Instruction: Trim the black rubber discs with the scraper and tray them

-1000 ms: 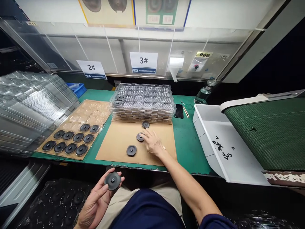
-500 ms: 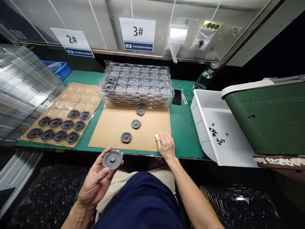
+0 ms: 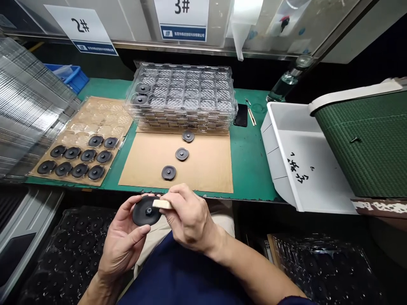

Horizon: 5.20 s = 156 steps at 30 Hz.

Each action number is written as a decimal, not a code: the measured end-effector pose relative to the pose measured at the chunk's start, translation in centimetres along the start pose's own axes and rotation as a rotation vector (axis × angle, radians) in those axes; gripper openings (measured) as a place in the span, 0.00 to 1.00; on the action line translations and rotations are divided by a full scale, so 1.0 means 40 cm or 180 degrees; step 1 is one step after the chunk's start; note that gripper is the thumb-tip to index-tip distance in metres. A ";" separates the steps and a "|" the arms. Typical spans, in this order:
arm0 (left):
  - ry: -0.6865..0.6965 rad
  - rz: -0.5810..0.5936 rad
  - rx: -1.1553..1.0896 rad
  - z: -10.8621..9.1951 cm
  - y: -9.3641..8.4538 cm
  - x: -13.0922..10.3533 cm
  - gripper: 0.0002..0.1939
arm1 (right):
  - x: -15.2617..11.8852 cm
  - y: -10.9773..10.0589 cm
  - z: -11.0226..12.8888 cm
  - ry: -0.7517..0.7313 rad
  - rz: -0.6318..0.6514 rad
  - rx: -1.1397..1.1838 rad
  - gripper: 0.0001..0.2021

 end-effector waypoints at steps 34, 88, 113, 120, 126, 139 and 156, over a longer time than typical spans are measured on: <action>-0.1085 -0.0182 -0.1096 0.058 0.003 -0.026 0.22 | -0.004 0.030 0.004 0.0341 0.1036 -0.0758 0.10; -0.1432 0.0398 -0.1624 0.116 0.008 0.007 0.17 | 0.082 0.104 0.063 -0.1134 0.1703 -0.2213 0.08; -0.1258 0.0534 -0.1557 0.106 0.014 -0.010 0.18 | 0.078 0.098 0.082 -0.1048 0.1487 -0.2031 0.12; -0.0500 0.0064 -0.1653 0.047 -0.029 0.009 0.21 | 0.085 0.084 0.062 -0.0436 0.1206 -0.1785 0.11; -0.0214 0.0225 -0.1366 0.031 -0.057 0.011 0.23 | 0.066 0.089 0.034 -0.0058 0.1243 -0.1569 0.10; -0.0156 0.0177 -0.1514 0.024 -0.052 0.007 0.26 | 0.096 0.095 0.072 -0.0133 0.1200 -0.1522 0.11; -0.0553 0.0345 -0.1334 0.044 -0.060 -0.006 0.24 | 0.085 0.093 0.045 -0.0245 0.1404 -0.1792 0.10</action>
Point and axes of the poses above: each hand's wrist, its own x-axis towards the middle knuckle, its own y-axis out of the palm, z = x × y, the point moved 8 cm from there along x, towards the middle knuckle, and after that the axes turned 7 degrees about z, right-handed, at the moved point
